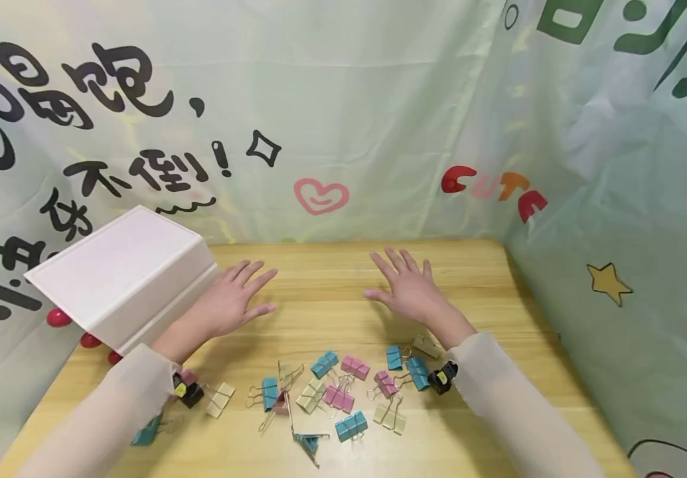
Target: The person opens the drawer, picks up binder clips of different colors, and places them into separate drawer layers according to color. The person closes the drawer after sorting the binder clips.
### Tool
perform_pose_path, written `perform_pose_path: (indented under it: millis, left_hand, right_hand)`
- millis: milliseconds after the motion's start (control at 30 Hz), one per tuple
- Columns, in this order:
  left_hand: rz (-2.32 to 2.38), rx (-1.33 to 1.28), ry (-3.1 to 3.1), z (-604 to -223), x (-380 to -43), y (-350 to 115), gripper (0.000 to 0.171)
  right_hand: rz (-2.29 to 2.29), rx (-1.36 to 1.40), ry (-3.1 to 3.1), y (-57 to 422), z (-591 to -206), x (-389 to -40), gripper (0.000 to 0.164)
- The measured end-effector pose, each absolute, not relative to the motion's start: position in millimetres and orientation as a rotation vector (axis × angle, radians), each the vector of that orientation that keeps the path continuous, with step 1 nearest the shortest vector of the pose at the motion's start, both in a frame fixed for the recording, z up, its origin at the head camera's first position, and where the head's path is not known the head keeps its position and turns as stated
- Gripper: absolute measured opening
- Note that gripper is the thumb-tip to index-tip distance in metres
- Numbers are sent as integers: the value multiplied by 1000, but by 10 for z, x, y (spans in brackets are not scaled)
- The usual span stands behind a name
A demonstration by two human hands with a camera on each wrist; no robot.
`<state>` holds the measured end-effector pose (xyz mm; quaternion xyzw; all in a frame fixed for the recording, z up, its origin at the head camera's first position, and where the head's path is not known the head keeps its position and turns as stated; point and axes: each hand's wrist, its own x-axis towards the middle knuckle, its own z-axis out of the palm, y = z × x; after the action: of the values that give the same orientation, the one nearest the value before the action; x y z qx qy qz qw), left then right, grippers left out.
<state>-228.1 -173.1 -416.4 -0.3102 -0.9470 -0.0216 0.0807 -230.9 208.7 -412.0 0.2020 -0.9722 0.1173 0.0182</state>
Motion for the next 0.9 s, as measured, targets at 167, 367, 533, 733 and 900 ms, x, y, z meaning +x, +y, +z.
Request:
perform_pose_path:
  millis: [167,367,533,733,900]
  left_hand:
    - [-65,-1008,-2745,-3979,-2108,-1811,73]
    - [-47,-1038,-2592,-3798,-1923,-1953,74]
    - [-77,-1047,-2528,-3702,-1756,-2081,75]
    - [-74,-1037,-2473,-3590,-1626,-2282,74]
    - [-73,-1024,-2432,-3481,-1591,-2474,75]
  right_hand:
    - [385,742,-2968,1838,-4010,-2313,84]
    - [419,858,-2882,1550,-3961,-2302,80]
    - [446,926,-2839,1302,-3948,-2305,78]
    - [510,1025,-2790,946,-3900,-2351,78]
    - [545,1086,-2763,683,-3869,-2429,77]
